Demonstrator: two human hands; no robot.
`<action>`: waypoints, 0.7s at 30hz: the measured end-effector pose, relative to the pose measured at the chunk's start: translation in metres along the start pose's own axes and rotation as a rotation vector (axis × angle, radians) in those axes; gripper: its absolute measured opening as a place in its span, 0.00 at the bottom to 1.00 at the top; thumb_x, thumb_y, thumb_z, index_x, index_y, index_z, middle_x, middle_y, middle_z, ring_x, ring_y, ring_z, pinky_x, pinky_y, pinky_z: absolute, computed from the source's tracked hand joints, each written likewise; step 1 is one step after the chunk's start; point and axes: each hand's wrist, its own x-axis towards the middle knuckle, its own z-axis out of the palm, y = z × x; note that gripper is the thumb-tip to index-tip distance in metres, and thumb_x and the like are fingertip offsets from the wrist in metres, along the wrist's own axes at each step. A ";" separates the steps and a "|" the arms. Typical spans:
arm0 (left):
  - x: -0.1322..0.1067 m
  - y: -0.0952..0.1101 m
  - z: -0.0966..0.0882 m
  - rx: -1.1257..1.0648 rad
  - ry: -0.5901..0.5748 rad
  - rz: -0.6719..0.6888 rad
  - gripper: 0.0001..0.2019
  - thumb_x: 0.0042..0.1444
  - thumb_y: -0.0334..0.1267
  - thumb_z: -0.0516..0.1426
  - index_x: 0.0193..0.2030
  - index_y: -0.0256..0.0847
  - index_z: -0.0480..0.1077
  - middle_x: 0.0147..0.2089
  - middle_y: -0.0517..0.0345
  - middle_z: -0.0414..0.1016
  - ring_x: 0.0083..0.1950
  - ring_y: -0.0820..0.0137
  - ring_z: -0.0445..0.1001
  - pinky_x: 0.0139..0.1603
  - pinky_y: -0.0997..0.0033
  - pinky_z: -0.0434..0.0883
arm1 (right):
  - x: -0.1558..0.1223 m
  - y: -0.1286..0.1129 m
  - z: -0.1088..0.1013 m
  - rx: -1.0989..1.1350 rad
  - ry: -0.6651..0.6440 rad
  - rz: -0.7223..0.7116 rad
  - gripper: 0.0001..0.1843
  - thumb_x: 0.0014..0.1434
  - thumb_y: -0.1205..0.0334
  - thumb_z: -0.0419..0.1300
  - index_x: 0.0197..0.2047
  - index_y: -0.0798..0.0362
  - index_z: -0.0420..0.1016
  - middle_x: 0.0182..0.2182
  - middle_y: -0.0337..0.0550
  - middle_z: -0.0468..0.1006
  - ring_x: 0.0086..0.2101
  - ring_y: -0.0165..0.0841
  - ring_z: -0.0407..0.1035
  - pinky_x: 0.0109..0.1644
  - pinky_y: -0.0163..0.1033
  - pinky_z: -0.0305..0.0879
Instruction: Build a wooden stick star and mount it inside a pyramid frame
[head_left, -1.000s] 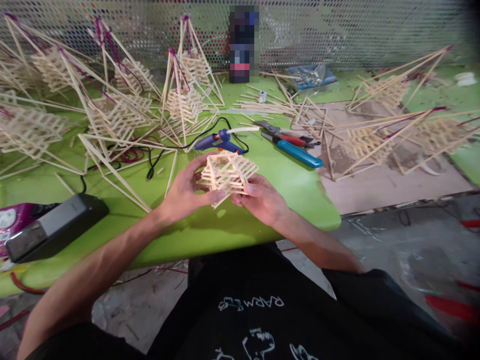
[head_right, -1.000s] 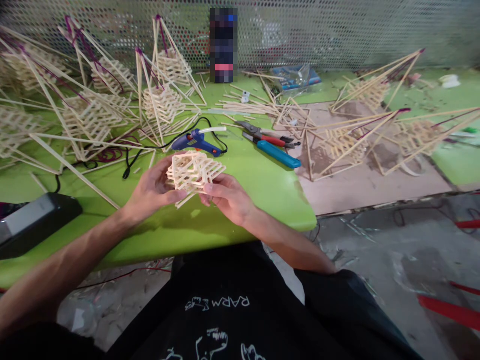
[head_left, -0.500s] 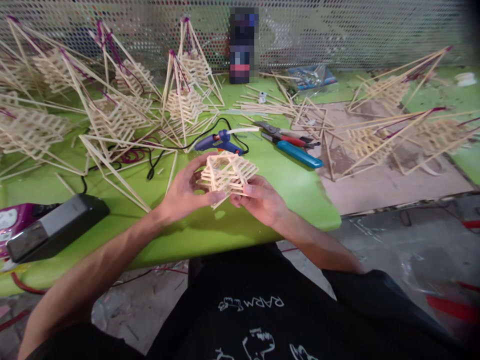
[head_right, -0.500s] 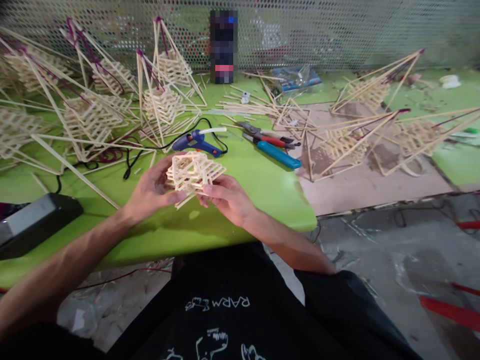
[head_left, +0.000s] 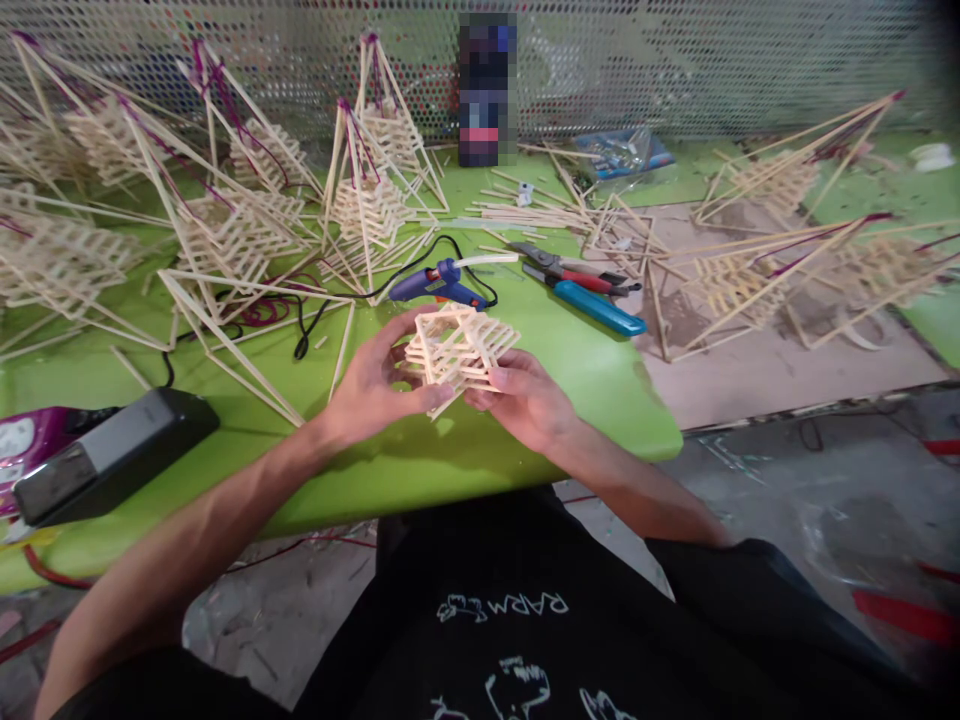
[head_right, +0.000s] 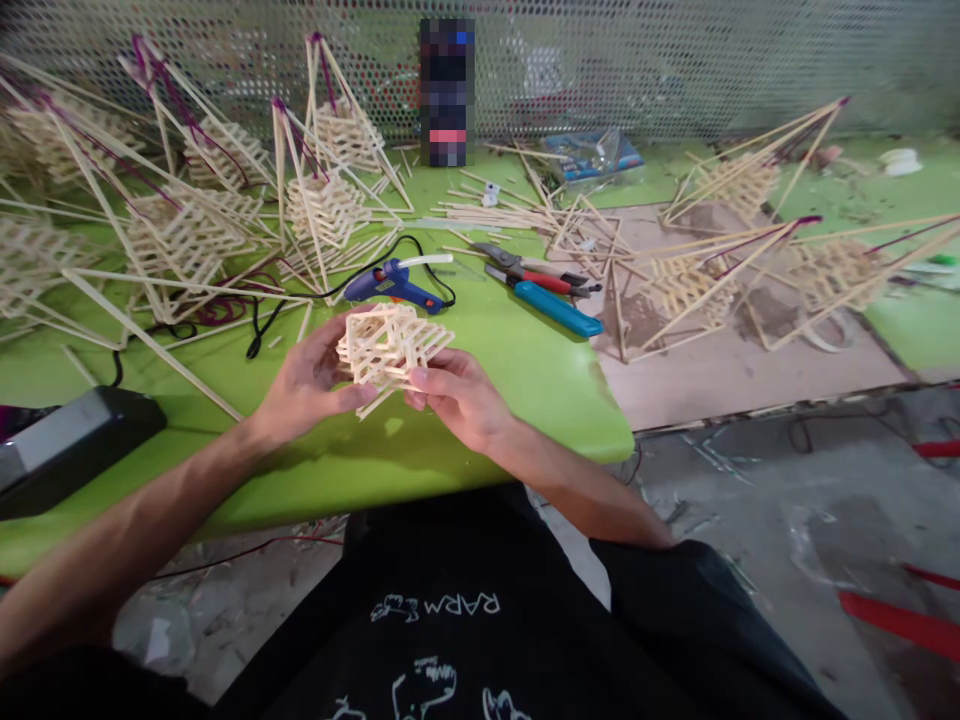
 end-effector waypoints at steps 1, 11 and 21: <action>0.000 0.000 0.000 -0.002 0.002 -0.005 0.41 0.45 0.42 0.72 0.67 0.46 0.65 0.63 0.47 0.74 0.54 0.55 0.80 0.48 0.58 0.82 | 0.000 0.000 0.000 0.002 -0.006 -0.007 0.10 0.50 0.57 0.73 0.28 0.53 0.79 0.23 0.34 0.73 0.23 0.24 0.60 0.28 0.34 0.59; 0.001 -0.003 -0.003 0.009 0.004 0.026 0.42 0.45 0.40 0.72 0.68 0.47 0.64 0.63 0.48 0.74 0.56 0.54 0.79 0.50 0.58 0.82 | -0.001 0.002 0.001 -0.008 0.011 0.025 0.11 0.49 0.57 0.73 0.31 0.53 0.78 0.23 0.33 0.72 0.23 0.23 0.59 0.28 0.34 0.59; 0.001 -0.003 -0.003 0.022 0.011 0.018 0.41 0.45 0.41 0.72 0.67 0.47 0.65 0.61 0.49 0.76 0.56 0.53 0.79 0.50 0.56 0.82 | 0.000 0.002 0.001 -0.002 0.025 0.046 0.13 0.47 0.55 0.74 0.31 0.53 0.79 0.26 0.36 0.75 0.24 0.24 0.60 0.27 0.34 0.62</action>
